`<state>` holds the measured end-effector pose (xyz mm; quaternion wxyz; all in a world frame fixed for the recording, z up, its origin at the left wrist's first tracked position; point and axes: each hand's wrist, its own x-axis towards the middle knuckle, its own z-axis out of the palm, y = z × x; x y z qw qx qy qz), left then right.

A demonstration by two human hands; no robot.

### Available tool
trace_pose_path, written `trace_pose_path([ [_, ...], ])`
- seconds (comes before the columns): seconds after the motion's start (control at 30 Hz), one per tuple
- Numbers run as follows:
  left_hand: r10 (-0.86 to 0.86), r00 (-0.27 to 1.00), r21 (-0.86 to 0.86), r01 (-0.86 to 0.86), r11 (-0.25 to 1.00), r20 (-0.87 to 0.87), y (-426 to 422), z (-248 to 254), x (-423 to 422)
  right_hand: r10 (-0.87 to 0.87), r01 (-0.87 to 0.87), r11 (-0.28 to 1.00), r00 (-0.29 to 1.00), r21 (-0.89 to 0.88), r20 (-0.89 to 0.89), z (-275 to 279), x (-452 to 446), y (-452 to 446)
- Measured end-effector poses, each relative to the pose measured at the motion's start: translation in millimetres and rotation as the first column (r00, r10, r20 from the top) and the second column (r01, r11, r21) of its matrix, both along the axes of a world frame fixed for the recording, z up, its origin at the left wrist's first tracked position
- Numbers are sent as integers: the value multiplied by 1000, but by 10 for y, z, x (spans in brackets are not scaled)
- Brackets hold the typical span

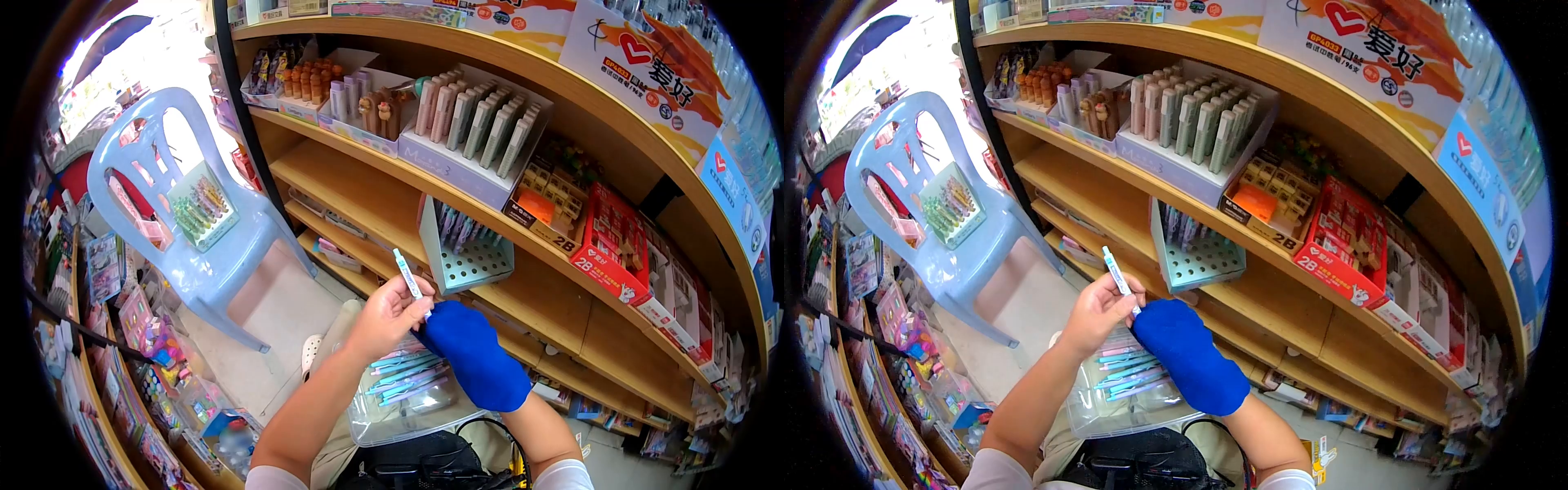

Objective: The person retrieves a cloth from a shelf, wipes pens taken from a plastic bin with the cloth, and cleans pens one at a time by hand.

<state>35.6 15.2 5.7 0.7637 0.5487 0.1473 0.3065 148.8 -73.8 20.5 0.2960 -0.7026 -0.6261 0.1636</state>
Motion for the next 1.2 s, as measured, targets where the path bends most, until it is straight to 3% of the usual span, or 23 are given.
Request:
trace_pose_path([
  [0.03, 4, 1000, 6, -4, 1000, -28, -6, -11, -4, 47, -56, 996, 992, 76, 113, -9, 17, 5],
  [0.13, 14, 995, 5, -13, 1000, -98, -22, -35, -6, -155, 101, 980, 924, -170, -349, 120, -66, 19],
  [0.23, 10, 993, -20, -12, 1000, -121, -45, -28, 12, -103, 66, 994, 857, -90, -504, -70, 0, 11],
  [0.33, -13, 994, -17, 12, 1000, -112, -48, -33, 15, -54, 49, 998, 702, -28, -710, -33, -7, -51],
  [0.43, -53, 993, -29, 50, 998, -103, -22, -58, 0, -62, -2, 992, 870, -130, -490, 68, 15, -43],
  [0.53, -101, 992, -64, 96, 993, -74, 2, -54, -21, 121, -115, 982, 992, 146, -29, -24, 28, -56],
  [0.63, -111, 993, -92, 107, 990, -34, 5, -37, -28, 141, -119, 968, 986, 221, -88, 54, 15, -87],
  [0.73, -107, 994, -113, 107, 988, 3, 5, -39, -28, 167, -121, 982, 909, 142, -382, 227, -16, -167],
  [0.83, -85, 996, -88, 85, 993, -3, 9, -45, -28, 105, -57, 990, 904, 126, -414, 227, -36, -179],
  [0.93, -58, 997, -71, 55, 996, -50, 15, -58, -30, 48, -52, 998, 984, -18, -170, 218, -67, -72],
  [1.03, -61, 993, -56, 56, 997, -100, 1, -63, -25, 17, -29, 986, 997, 163, 73, 42, -69, -81],
  [1.13, -65, 992, -11, 64, 998, -110, -12, -58, -25, 46, -46, 998, 999, 51, 1, -70, -5, -6],
  [1.2, -82, 994, 5, 82, 997, -75, -13, -70, -19, 161, -170, 980, 983, 108, 90, -12, 63, -41],
])
